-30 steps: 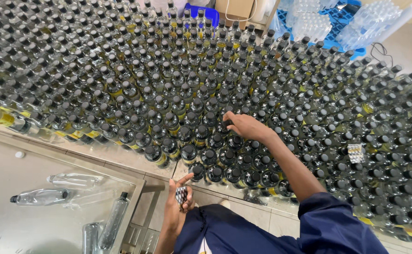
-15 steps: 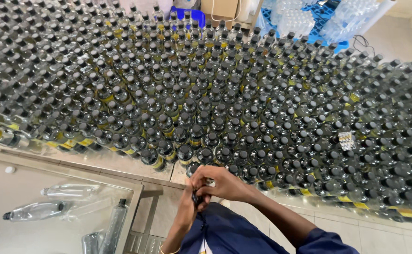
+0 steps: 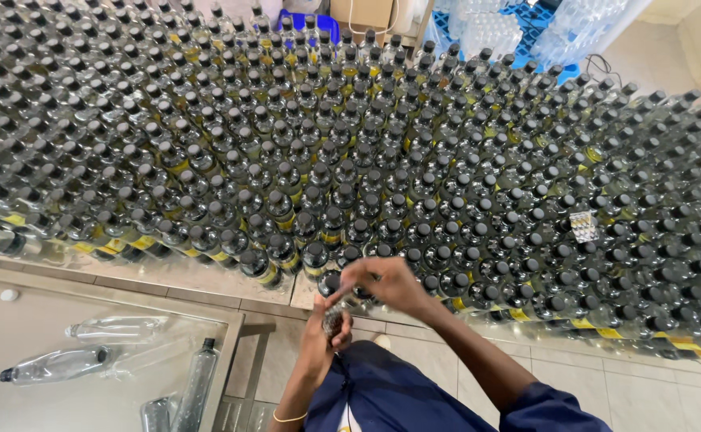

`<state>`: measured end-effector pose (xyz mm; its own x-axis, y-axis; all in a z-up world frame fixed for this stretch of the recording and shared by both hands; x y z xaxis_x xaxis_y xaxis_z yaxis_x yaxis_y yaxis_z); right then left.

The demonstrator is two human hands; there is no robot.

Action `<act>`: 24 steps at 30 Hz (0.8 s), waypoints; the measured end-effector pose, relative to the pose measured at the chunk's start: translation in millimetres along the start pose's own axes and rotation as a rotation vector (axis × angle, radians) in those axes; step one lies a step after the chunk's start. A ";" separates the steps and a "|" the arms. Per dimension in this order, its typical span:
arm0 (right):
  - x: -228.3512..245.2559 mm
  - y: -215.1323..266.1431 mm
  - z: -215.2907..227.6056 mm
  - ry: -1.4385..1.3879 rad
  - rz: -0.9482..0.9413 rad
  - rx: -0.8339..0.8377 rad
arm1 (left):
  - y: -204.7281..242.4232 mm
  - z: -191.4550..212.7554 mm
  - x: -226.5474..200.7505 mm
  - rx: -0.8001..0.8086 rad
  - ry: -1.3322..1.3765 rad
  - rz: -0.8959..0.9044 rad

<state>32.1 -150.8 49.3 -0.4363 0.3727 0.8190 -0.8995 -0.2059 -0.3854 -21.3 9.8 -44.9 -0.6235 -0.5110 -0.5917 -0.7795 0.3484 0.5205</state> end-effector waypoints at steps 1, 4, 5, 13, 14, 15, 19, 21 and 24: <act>-5.7 -10.2 4.2 0.001 0.002 0.002 | 1.1 0.7 -3.6 0.001 0.002 -0.002; -38.6 -35.5 16.8 0.178 0.010 -0.109 | 5.9 3.9 -13.1 -0.014 0.058 -0.034; -63.0 -41.2 18.0 0.234 -0.059 -0.162 | 7.2 5.5 -15.8 -0.018 0.051 -0.032; -123.6 -49.8 24.5 0.354 -0.035 -0.149 | 12.5 30.2 -18.4 -0.032 0.090 -0.074; -119.1 -48.6 27.4 0.344 -0.059 -0.122 | 14.0 33.1 -19.8 -0.052 0.074 -0.067; -114.7 -46.8 30.9 0.336 -0.083 -0.097 | 15.1 35.8 -21.3 -0.070 0.056 -0.059; -122.1 -47.5 38.0 0.367 -0.173 0.048 | 0.7 51.5 -13.1 -0.047 0.121 -0.049; -122.3 -48.8 37.4 0.350 -0.150 0.109 | 1.0 49.7 -16.0 -0.040 0.109 -0.042; -123.4 -52.6 36.0 0.409 -0.206 0.155 | 1.9 45.5 -18.7 -0.040 0.071 -0.029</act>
<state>134.1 -218.6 -16.1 -0.2511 0.7388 0.6254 -0.9675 -0.2108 -0.1394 -13.9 55.7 -60.8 -0.5936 -0.5754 -0.5627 -0.7934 0.3012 0.5290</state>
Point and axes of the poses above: each hand's wrist, its own y-axis away from the middle knuckle, its own z-axis out of the back of the hand, x = y × z, the point moved 5 cm from there along -y, towards the middle knuckle, and after that the axes turned 8 degrees about -x, right-handed, at the moved point
